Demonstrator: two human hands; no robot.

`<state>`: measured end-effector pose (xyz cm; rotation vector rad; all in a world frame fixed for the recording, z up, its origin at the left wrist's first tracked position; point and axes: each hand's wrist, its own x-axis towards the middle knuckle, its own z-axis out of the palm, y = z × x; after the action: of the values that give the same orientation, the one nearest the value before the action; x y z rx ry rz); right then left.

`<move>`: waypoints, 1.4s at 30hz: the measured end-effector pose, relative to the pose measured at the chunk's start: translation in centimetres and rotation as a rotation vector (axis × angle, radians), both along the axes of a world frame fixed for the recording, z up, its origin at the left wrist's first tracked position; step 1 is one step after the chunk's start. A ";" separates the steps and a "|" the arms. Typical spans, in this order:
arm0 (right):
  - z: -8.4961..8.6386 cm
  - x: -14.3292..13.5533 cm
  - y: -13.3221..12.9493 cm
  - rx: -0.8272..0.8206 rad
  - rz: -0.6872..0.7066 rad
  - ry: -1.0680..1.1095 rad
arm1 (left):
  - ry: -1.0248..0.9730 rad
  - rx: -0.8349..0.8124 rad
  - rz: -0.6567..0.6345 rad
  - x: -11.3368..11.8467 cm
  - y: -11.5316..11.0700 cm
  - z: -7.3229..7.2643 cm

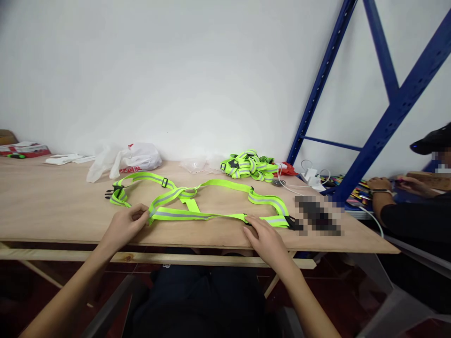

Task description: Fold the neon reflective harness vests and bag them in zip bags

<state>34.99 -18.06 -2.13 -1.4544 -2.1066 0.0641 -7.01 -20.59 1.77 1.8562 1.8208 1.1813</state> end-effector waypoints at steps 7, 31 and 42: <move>0.0 0.0 0.0 0.003 -0.015 0.005 | -0.655 -0.049 -0.060 -0.6 0.7 -0.9; 0.0 -0.1 -0.1 -0.007 -0.015 0.003 | -1.545 -0.130 0.008 2.8 0.8 0.4; 0.1 -0.2 -0.2 -0.035 -0.039 -0.016 | -1.049 -0.172 -0.154 0.8 1.1 1.1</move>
<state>34.76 -18.24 -2.01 -1.5205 -2.0986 0.0746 -6.21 -19.50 2.91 0.9174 1.0965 1.4645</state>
